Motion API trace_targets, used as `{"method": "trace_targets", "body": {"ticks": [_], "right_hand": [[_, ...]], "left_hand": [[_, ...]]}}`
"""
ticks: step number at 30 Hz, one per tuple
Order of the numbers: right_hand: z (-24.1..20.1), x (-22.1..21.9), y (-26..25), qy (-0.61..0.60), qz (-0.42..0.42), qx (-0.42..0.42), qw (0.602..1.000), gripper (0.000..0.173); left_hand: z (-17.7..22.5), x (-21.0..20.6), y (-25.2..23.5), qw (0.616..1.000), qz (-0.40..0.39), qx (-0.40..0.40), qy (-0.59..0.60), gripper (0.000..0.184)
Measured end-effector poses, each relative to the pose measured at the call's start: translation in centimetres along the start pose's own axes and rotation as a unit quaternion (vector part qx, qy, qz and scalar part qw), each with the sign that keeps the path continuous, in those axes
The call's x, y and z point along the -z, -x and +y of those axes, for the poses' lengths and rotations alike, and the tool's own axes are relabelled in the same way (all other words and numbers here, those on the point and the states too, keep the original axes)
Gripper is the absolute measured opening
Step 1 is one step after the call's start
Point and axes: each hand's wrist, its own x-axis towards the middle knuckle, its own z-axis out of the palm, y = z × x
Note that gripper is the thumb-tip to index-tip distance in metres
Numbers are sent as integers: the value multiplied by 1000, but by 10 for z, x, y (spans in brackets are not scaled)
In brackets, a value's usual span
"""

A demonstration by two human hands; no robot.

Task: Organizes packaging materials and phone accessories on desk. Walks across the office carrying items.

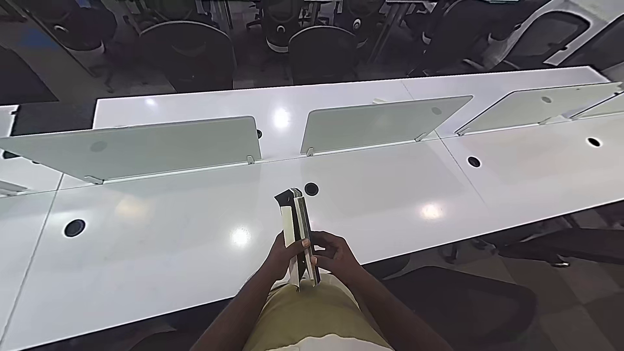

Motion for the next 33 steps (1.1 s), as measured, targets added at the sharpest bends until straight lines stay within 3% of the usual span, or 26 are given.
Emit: {"method": "trace_targets", "body": {"ticks": [9, 15, 18, 20, 22, 26, 33], "right_hand": [[16, 19, 20, -83, 13, 29, 996, 43], [23, 26, 28, -140, 17, 45, 989, 31], [15, 25, 32, -125, 109, 11, 986, 28], [9, 25, 31, -79, 191, -27, 978, 47], [6, 27, 30, -40, 214, -44, 975, 70], [3, 25, 26, 10, 203, -79, 976, 42], [11, 38, 29, -17, 231, -89, 969, 40]], "left_hand": [[-5, -14, 5, 998, 15, 29, -45, 74], [-8, -16, 4, 998, 34, 35, -26, 63], [-7, -17, 2, 997, 56, 28, -33, 58], [-5, -19, 1, 996, 75, 34, -31, 56], [-5, -20, 0, 996, 79, 42, -27, 58], [-10, -23, -3, 994, 94, 45, -45, 55], [-4, -10, -7, 981, 180, -23, -68, 36]]}}
